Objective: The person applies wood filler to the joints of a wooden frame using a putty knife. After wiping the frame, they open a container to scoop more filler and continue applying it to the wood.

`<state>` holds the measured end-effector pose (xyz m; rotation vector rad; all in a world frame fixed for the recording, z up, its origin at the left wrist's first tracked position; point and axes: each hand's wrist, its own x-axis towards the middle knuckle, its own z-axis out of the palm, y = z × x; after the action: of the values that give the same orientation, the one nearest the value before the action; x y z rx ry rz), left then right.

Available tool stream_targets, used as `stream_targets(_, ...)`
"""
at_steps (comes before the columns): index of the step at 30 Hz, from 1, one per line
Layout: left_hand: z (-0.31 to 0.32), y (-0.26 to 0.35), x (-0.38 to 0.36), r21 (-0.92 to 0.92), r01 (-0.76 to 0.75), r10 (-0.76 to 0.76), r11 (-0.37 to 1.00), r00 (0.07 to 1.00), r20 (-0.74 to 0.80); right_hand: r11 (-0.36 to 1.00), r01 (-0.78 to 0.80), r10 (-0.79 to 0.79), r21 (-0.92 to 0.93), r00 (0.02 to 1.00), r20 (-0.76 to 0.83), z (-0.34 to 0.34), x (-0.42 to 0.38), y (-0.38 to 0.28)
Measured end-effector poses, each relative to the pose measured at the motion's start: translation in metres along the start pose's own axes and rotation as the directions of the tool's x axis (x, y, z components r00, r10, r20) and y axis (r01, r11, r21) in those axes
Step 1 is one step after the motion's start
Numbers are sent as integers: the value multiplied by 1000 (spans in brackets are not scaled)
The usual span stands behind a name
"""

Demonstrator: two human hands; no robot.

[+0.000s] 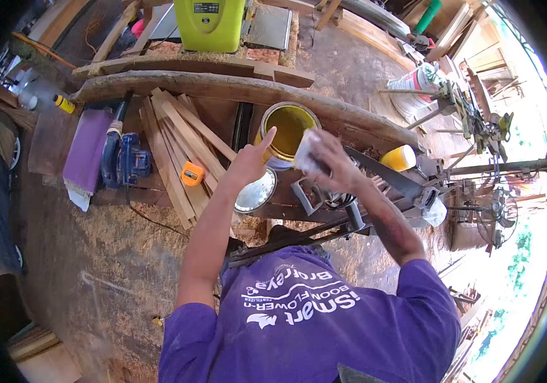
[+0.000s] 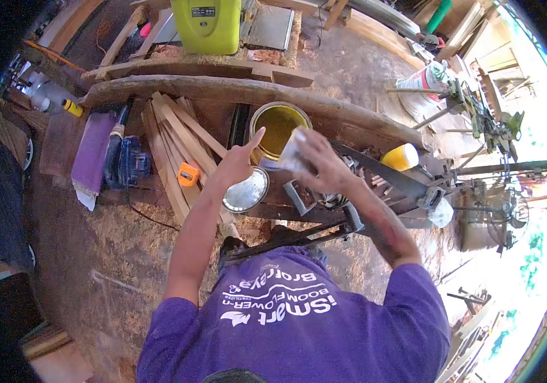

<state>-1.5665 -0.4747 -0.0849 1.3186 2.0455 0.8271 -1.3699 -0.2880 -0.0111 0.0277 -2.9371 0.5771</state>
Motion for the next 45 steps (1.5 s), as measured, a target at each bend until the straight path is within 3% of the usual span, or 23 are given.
stream_targets(2, -3, 3, 2, 62, 68, -71, 996, 996, 45, 987, 107, -84, -115, 978, 188, 15, -4, 6)
stream_targets(3, -3, 2, 3, 60, 73, -76, 995, 996, 43, 987, 111, -88, -113, 977, 192, 14, -7, 8)
stream_targets(5, -1, -1, 1, 73, 14, -15, 997, 1000, 21, 982, 139, -89, -129, 938, 336, 7, -11, 9)
stream_targets(7, 0, -1, -1, 79, 31, -34, 996, 999, 37, 980, 164, -122, -111, 941, 315, 1, -17, 8)
stream_targets(10, -3, 4, 1, 77, 39, -42, 996, 998, 38, 985, 172, -137, -17, 833, 537, -29, -14, -3)
stream_targets(13, -4, 2, 1, 66, 40, -42, 997, 999, 17, 986, 164, -157, 25, 882, 444, -54, -22, -6)
stream_targets(14, -2, 2, 0, 61, 30, -30, 998, 999, 11, 986, 122, -151, 116, 948, 279, -64, -20, -6)
stream_targets(16, -1, 4, -1, 23, 31, -31, 999, 999, 21, 998, 37, -45, 53, 986, 158, -70, -15, -4)
stream_targets(18, -3, 7, 0, 17, 42, -42, 999, 999, 23, 1000, -18, 16, 18, 995, 101, -55, -13, 6)
stream_targets(20, -2, 6, 1, 20, 44, -45, 999, 999, 28, 988, -23, 25, -151, 1000, 14, -28, -7, 20)
stream_targets(23, 2, 2, 0, 36, 42, -42, 998, 999, -3, 985, -4, -1, -173, 1000, -27, 13, 1, 38)
stream_targets(24, 2, 1, -1, 48, 31, -30, 998, 999, -29, 990, 44, -58, -135, 993, -107, 25, 5, 39)
stream_targets(27, 3, 1, 0, 72, 40, -37, 997, 999, -39, 985, 68, -66, -161, 998, 14, 44, 7, 36)
stream_targets(28, 3, -1, 0, 70, 43, -40, 997, 998, -39, 964, 97, -95, -246, 995, 21, 47, 4, 35)
stream_targets(34, -1, 3, 0, 83, 46, -44, 996, 999, -26, 968, 63, -75, -244, 996, -39, 40, -12, 23)
stream_targets(41, -2, 8, -1, 118, 69, -69, 991, 998, 0, 977, 17, -9, -211, 999, 38, 16, -18, 8)
stream_targets(43, -1, 6, 0, 127, 69, -67, 989, 998, -19, 970, -61, 107, -233, 976, 189, -3, -18, 1)
stream_targets(45, 0, 4, 1, 91, 64, -62, 994, 998, -29, 973, -83, 107, -214, 989, 103, -20, -28, -6)
